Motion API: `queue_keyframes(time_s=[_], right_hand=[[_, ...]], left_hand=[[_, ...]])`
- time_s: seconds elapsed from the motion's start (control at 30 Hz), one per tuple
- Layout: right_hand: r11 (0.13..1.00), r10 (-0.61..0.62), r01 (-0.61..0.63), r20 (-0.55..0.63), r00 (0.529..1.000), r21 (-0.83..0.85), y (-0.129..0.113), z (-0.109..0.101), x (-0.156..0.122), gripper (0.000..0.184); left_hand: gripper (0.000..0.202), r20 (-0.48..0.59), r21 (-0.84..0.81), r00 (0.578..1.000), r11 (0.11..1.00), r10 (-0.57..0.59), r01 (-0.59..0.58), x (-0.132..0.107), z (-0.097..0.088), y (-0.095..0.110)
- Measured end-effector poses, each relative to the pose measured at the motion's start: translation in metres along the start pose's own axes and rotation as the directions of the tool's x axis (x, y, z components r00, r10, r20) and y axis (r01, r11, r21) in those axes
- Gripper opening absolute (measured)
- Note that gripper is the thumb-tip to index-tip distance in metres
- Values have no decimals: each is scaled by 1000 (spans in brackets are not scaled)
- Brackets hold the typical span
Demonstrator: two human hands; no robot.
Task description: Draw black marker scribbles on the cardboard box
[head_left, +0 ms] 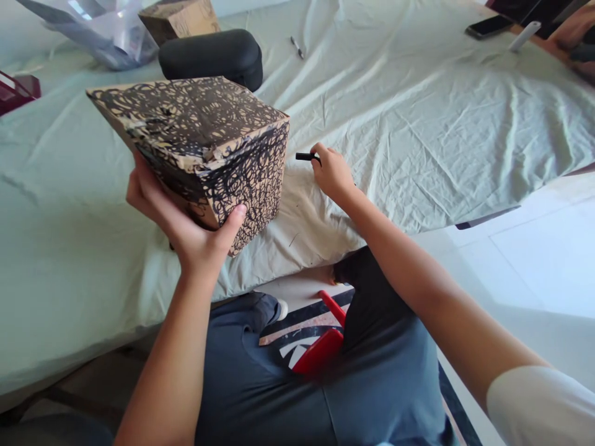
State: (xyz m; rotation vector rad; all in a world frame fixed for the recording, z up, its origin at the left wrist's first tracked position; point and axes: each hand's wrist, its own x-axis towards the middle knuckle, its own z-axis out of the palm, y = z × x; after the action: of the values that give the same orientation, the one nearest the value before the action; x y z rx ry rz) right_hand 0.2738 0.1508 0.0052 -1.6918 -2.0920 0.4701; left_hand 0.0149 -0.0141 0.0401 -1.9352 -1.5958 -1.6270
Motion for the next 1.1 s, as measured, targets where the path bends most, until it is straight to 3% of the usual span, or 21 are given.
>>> queue_keyframes(time_s=[0.1, 0.2, 0.27, 0.33, 0.47, 0.53, 0.63, 0.7, 0.8, 0.87, 0.97, 1.03, 1.1], right_hand=[[1000, -23, 23, 19, 1000, -9, 5, -4, -5, 48], [1000, 1, 1, 68, 998, -27, 18, -7, -8, 88], [998, 22, -23, 38, 999, 51, 31, -9, -8, 100], [971, -5, 19, -61, 998, 238, 43, -9, -4, 97], [808, -79, 223, -275, 958, 545, 59, 0, 8, 83], [779, -61, 213, -266, 962, 590, 62, 7, 12, 69], [826, 5, 90, -166, 986, 557, 66, 16, 12, 40], [840, 60, 26, -141, 988, 542, 65, 15, 9, 40], [751, 54, 59, -149, 987, 657, 54, 3, -2, 63], [650, -51, 173, -185, 981, 740, 37, -13, -13, 71], [439, -174, 335, -287, 942, 834, 2, -38, -37, 66], [324, -219, 372, -313, 924, 870, -21, -51, -53, 59], [363, -204, 444, -395, 896, 819, -38, -58, -69, 49]], left_hand=[[111, -32, 26, 999, 999, 23, -22, -1, 1, 2], [113, -55, 68, 998, 997, 37, -33, -4, 3, 4], [116, -64, 90, 997, 995, 38, -32, -6, 4, 6], [120, -85, 99, 995, 994, 51, -43, -7, 4, 10], [111, -64, 120, 998, 993, 7, 0, -7, 4, 19], [109, -61, 125, 998, 992, -13, 20, -7, 5, 22], [115, -110, 91, 994, 996, -11, 21, -7, 9, 23], [114, -137, 57, 989, 997, -49, 57, -7, 11, 25], [115, -154, 79, 984, 991, -94, 107, -5, 11, 31], [122, -150, 132, 984, 985, -93, 113, -4, 9, 36], [128, -125, 177, 983, 972, -136, 157, -2, 7, 44], [130, -107, 182, 981, 966, -164, 182, -2, 8, 50], [129, -86, 175, 984, 969, -159, 172, -2, 10, 56]])
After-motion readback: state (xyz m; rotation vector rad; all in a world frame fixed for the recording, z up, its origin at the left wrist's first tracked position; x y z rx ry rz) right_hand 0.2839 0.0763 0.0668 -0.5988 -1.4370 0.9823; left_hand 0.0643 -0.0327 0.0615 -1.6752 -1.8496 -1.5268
